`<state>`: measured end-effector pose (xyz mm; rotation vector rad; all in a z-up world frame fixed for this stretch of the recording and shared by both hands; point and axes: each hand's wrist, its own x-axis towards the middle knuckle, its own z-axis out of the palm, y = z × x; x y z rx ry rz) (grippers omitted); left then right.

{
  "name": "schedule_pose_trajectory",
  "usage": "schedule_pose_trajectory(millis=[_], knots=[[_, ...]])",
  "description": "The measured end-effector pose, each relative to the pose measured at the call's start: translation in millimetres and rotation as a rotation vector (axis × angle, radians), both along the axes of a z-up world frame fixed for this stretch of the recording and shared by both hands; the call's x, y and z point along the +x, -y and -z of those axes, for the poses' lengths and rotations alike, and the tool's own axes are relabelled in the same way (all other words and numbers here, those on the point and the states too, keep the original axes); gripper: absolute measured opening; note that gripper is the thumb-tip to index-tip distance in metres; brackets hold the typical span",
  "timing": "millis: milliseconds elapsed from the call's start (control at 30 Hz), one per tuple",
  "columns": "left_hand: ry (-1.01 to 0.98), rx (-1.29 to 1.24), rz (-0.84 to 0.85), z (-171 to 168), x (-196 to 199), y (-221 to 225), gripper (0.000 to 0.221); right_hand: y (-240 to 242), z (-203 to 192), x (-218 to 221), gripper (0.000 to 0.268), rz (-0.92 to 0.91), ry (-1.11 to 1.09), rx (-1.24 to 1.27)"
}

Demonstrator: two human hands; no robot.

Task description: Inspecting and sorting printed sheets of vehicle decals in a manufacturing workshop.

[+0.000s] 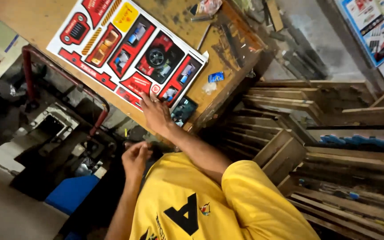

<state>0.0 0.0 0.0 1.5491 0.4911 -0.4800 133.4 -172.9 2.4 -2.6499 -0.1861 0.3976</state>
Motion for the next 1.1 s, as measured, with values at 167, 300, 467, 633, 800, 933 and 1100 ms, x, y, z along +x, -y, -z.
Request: schedule_pose_trajectory(millis=[167, 300, 467, 633, 800, 933, 1100], knots=[[-0.072, -0.329, -0.244, 105, -3, 40, 0.017, -8, 15, -1, 0.045, -0.098, 0.126, -0.053], [-0.079, -0.133, -0.337, 94, 17, 67, 0.007, 12, 2, 19, 0.050, -0.204, -0.004, -0.047], [-0.119, -0.092, -0.514, 82, 46, 89, 0.016, 27, -15, 21, 0.075, -0.243, -0.004, 0.089], [-0.062, -0.114, -0.547, 120, 43, 97, 0.014, 99, 70, 40, 0.076, -0.119, 0.172, 0.452], [-0.227, -0.343, -0.576, 100, 45, 87, 0.024, 185, 56, 82, 0.091, 0.315, 0.226, 0.125], [-0.281, -0.471, -0.489, 70, 58, 78, 0.039, 188, 51, 81, 0.095, 0.272, -0.013, -0.194], [-0.378, -0.512, -0.437, 66, 62, 68, 0.047, 188, 42, 75, 0.096, 0.225, 0.004, -0.237]])
